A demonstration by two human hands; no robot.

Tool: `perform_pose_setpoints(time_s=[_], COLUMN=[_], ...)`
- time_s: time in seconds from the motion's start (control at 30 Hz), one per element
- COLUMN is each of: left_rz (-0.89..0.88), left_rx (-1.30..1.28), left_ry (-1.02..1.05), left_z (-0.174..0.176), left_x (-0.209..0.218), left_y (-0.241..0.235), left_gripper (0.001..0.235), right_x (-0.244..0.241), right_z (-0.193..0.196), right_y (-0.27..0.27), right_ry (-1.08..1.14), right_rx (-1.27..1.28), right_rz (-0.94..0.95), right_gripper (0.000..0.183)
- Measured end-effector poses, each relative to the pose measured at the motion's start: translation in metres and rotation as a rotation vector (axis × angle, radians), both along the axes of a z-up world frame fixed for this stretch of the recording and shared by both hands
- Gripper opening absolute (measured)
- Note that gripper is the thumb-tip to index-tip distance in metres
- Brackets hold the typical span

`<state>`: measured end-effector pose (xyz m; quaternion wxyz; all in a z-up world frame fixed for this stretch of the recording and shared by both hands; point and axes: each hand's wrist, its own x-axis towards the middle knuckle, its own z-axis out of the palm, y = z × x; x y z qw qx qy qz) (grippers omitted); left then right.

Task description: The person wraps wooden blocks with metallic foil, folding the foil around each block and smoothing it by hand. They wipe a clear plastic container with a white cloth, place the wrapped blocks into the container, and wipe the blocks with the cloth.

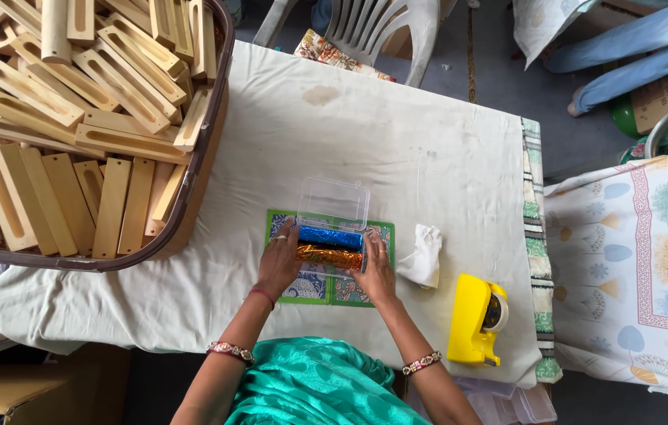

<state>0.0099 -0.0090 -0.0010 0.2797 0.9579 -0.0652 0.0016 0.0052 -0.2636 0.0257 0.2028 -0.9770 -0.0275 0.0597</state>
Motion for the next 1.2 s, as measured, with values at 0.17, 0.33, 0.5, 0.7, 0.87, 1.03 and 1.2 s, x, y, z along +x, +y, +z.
perform_pose_setpoints(time_s=[0.17,0.33,0.5,0.7,0.87,1.03,1.2], left_rz=[-0.193,-0.232,-0.185,-0.16,-0.068,0.033,0.095], left_rx=[0.159,0.091,0.063,-0.041,-0.148,-0.172,-0.171], left_ry=[0.059,0.191,0.155,0.221,0.239,0.219,0.223], left_z=[0.037,0.005,0.002,0.022,0.012,-0.015,-0.006], left_x=[0.024,0.029,0.027,0.023,0.01,0.007,0.003], left_y=[0.002,0.003,0.0,0.008,0.017,0.008,0.005], left_gripper=[0.103,0.089,0.083,0.091,0.094,0.088,0.086], right_x=[0.023,0.033,0.033,0.031,0.019,0.021,0.022], right_z=[0.002,-0.02,-0.034,-0.012,0.013,-0.006,-0.009], right_y=[0.0,-0.009,-0.014,-0.008,-0.006,-0.008,0.0], right_ry=[0.146,0.167,0.087,0.152,0.188,0.128,0.128], right_rx=[-0.096,-0.084,-0.016,-0.036,0.046,0.074,0.08], right_rz=[0.105,0.126,0.127,0.106,-0.014,-0.015,-0.093], right_gripper=[0.124,0.111,0.1,0.105,0.112,0.097,0.088])
